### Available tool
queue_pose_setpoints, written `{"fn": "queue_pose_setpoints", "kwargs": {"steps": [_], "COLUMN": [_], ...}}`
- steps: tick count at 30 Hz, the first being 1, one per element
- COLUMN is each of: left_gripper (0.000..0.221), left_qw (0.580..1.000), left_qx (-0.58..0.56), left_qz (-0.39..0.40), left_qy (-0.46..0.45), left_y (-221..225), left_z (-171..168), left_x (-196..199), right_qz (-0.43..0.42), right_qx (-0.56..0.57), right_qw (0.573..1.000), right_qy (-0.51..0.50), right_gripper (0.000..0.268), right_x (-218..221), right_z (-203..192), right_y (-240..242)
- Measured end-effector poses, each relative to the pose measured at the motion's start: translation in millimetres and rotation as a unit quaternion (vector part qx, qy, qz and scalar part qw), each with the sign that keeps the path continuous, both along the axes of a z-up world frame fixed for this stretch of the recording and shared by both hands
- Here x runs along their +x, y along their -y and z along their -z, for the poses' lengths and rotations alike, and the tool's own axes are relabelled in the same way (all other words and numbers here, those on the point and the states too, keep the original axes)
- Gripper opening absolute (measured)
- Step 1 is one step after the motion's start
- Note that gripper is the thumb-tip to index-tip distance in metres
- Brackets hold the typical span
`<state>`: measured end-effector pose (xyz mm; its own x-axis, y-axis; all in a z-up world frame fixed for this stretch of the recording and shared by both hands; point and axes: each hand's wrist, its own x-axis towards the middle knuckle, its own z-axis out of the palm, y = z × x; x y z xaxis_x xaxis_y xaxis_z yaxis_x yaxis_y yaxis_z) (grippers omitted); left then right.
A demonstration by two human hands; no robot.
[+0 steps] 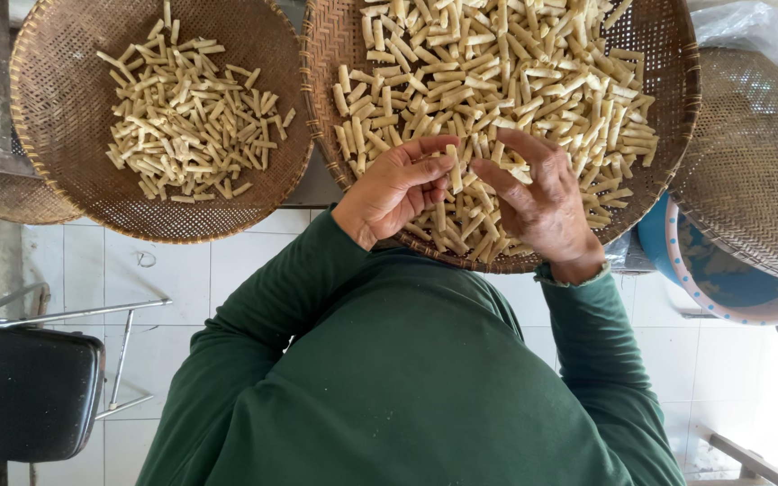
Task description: The person picks up small cylindrical food items from a large woven basket, handles them to remove small fragments or debris, and places the sorted items into a smaller woven basket.
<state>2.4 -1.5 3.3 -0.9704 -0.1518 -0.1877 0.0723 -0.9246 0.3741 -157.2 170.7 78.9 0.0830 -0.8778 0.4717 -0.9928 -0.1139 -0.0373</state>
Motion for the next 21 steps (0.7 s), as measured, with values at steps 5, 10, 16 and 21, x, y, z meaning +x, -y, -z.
{"fn": "queue_pose_setpoints", "kwargs": {"steps": [5,10,16,21], "left_gripper": [0.037,0.036,0.037,0.036], "left_qw": [1.0,0.995,0.967,0.963], "left_qx": [-0.001,-0.054,-0.12,-0.101], "left_qz": [-0.005,-0.077,-0.21,-0.237], "left_qy": [-0.003,-0.021,-0.075,-0.079], "left_y": [2.3,-1.0,-14.1,-10.5], "left_z": [-1.3,0.7,7.0,13.6], "left_x": [4.5,6.0,8.3,15.7], "right_qz": [-0.019,0.008,0.039,0.037], "right_qx": [-0.02,-0.067,-0.13,-0.139], "right_qw": [1.0,0.96,0.89,0.878], "right_qy": [0.01,0.272,0.435,0.457], "right_gripper": [0.046,0.03,0.043,0.045], "right_x": [0.5,10.8,54.8,78.6], "right_z": [13.2,30.2,48.7,40.9], "right_y": [1.7,8.7,26.5,40.3]}}
